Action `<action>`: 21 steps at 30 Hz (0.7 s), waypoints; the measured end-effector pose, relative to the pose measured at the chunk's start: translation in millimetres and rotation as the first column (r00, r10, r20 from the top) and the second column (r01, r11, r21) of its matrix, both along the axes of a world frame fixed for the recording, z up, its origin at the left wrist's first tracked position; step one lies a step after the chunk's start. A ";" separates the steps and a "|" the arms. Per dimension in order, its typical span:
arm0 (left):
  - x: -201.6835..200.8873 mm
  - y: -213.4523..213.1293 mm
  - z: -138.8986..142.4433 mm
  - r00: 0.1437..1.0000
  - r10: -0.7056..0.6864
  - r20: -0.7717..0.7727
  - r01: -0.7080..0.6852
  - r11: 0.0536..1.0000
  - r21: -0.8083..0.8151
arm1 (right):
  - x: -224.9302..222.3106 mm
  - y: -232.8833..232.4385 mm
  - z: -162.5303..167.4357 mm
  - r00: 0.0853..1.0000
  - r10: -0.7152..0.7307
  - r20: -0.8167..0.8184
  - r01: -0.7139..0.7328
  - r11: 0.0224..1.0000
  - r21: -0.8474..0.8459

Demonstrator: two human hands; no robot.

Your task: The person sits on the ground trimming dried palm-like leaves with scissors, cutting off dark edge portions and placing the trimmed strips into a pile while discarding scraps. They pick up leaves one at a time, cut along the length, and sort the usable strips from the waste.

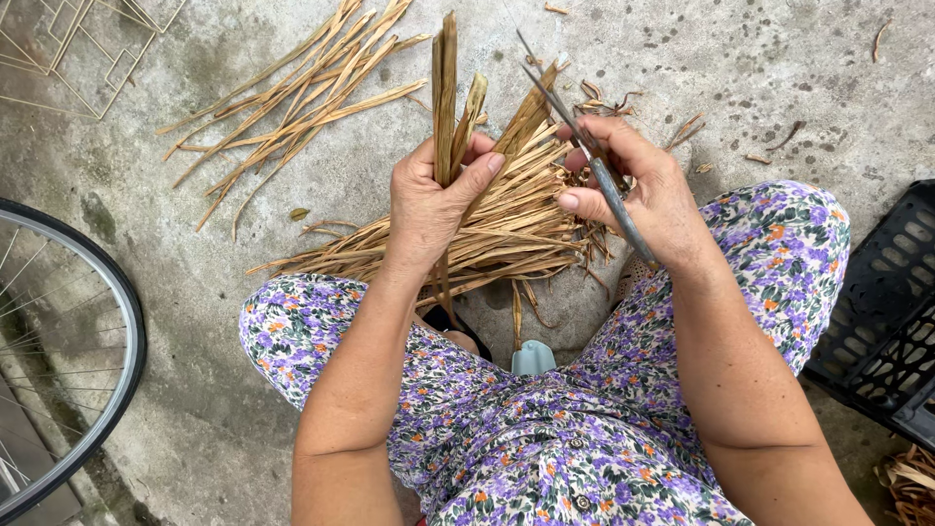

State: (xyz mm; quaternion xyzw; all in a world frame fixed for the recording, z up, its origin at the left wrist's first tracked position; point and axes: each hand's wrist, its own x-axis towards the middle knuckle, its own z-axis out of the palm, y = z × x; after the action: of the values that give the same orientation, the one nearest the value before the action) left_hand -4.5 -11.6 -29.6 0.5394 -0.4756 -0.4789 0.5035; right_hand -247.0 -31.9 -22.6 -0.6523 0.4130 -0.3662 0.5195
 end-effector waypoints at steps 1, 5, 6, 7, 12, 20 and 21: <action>2.7 0.0 3.1 1.000 -0.017 0.009 0.017 1.000 0.004 | -0.7 0.0 0.0 1.000 0.017 -0.003 -0.017 1.000 0.001; 10.1 -0.6 11.0 0.995 -0.027 0.094 0.028 1.000 -0.009 | -0.5 -0.8 -6.5 1.000 0.030 -0.010 -0.030 1.000 -0.005; 11.4 -1.0 12.0 0.995 -0.033 0.099 0.034 0.999 -0.008 | 0.6 -1.4 -9.6 1.000 0.026 0.008 -0.026 1.000 0.015; 12.3 -1.4 12.8 0.994 -0.039 0.104 0.040 0.999 -0.008 | 1.9 -1.5 -13.1 0.999 0.023 0.027 -0.024 0.999 0.034; 15.1 -2.8 12.5 0.991 -0.044 0.128 0.048 0.999 -0.025 | 6.5 0.9 -28.8 0.998 -0.068 0.010 0.066 0.990 0.125; 8.1 -3.9 -1.0 0.999 0.038 -0.027 -0.037 0.998 0.042 | 13.4 1.9 -30.3 0.962 -0.189 0.197 0.187 0.982 0.028; 4.5 -4.4 -3.4 0.999 0.027 0.024 -0.028 0.998 0.052 | 17.7 4.4 -30.5 0.963 -0.181 0.200 0.185 0.983 0.001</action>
State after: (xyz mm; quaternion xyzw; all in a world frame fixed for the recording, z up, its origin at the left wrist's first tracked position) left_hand -0.1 -16.0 -33.0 0.5643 -0.4612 -0.4779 0.4904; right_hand -229.3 -27.6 -53.1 -0.5760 0.4141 -0.4798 0.5163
